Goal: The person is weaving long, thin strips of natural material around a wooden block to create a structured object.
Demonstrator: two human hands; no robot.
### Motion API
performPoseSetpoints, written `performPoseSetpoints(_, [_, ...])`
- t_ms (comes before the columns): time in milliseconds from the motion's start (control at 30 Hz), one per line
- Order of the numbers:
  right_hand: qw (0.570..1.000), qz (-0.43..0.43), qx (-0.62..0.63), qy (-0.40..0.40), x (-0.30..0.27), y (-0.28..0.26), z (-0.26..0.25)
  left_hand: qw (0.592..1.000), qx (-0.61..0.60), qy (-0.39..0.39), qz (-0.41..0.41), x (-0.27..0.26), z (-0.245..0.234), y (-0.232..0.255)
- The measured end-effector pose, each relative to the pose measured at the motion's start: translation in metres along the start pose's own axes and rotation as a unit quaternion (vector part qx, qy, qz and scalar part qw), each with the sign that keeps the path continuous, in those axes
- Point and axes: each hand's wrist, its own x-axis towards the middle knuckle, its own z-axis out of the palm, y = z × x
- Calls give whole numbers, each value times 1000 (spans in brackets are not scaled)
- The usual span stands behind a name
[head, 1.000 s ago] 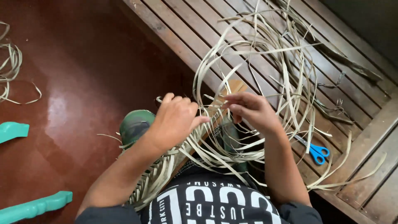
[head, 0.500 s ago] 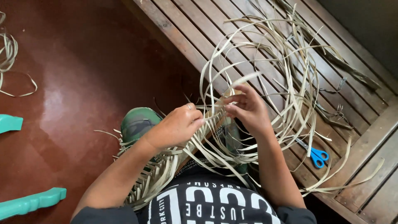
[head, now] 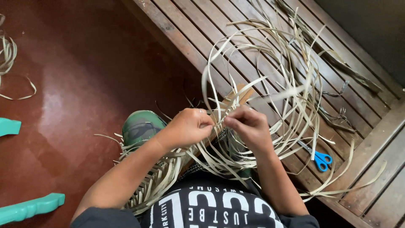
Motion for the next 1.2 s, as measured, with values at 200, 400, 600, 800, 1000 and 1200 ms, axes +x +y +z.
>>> performPoseSetpoints(200, [992, -25, -87, -94, -27, -19, 5, 993, -93, -40, -64, -3, -18, 23])
performPoseSetpoints(400, [994, -105, -33, 6, -37, -22, -17, 998, -24, -23, -50, 5, -2, 12])
performPoseSetpoints(600, [987, 71, -146, -19, -30, -13, 9, 1000, 0, -12, -25, -2, -8, 17])
performPoseSetpoints(800, [984, 179, -20, -8, -38, -1, 25, 983, 134, 13, 121, -14, -21, 4])
performPoseSetpoints(1000, [987, 156, -3, -34, -46, 21, 17, 945, 264, 83, 177, -1, 7, -14])
performPoseSetpoints(1200, [990, 135, 6, -50, -44, 5, 12, 931, 254, 168, 203, 7, 33, -22])
